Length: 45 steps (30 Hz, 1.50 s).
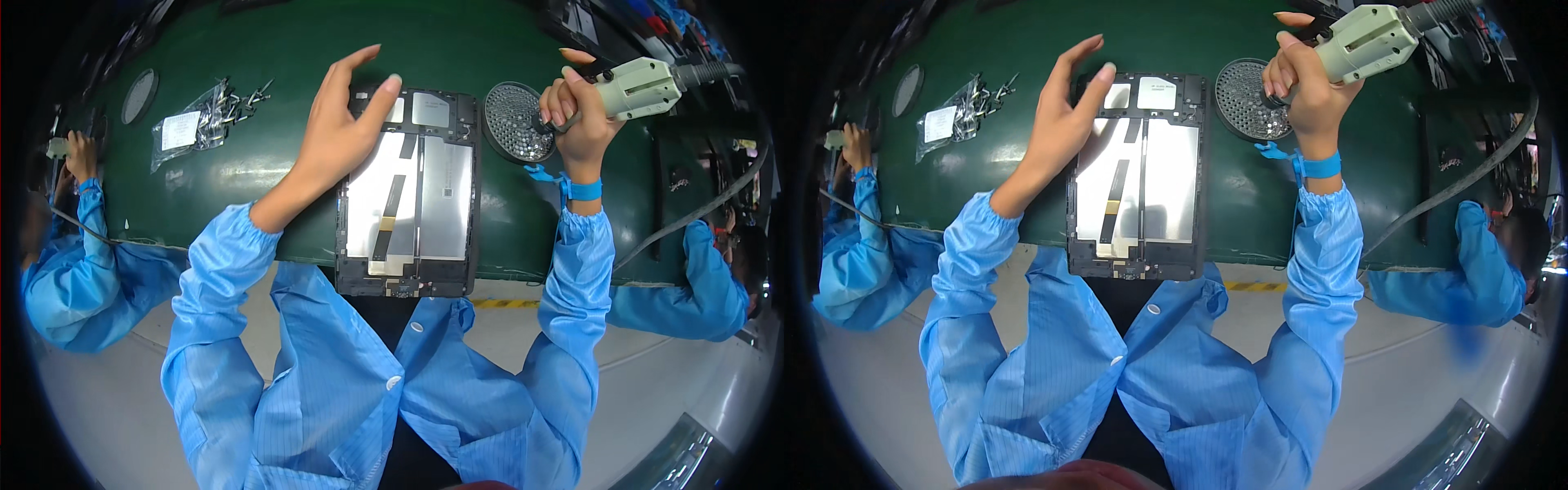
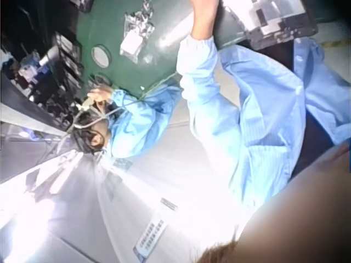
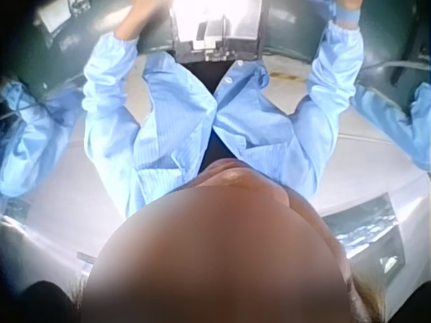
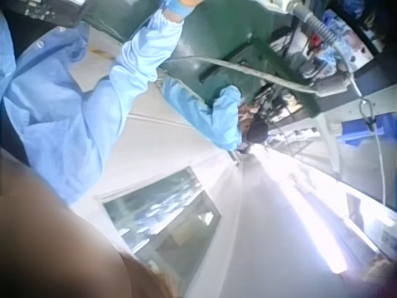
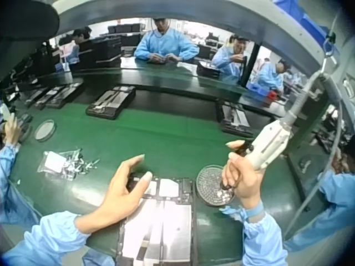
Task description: Assembling electronic components by driving screws into a tablet chassis using an electric screwdriver on an assembly line.
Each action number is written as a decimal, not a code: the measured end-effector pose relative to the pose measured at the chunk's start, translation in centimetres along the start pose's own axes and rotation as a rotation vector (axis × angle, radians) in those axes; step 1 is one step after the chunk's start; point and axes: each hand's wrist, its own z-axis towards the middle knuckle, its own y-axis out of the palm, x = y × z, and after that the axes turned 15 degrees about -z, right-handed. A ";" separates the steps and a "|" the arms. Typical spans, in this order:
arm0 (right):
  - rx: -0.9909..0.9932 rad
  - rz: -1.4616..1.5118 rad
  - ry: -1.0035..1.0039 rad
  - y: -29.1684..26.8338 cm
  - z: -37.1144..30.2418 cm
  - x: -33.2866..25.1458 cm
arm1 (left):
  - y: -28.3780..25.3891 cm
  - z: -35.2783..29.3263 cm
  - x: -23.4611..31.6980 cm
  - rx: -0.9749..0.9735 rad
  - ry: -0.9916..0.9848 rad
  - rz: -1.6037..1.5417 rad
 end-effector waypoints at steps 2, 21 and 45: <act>-0.003 0.000 0.000 0.5 0.1 0.2 | 0.2 0.4 -1.1 0.017 -0.057 -0.076; -0.021 -0.027 0.072 0.9 0.0 1.1 | -18.5 4.9 0.3 -0.305 -0.248 0.556; 0.044 0.030 0.141 0.6 -0.5 1.8 | -8.8 4.4 -1.4 -0.084 -0.113 -0.094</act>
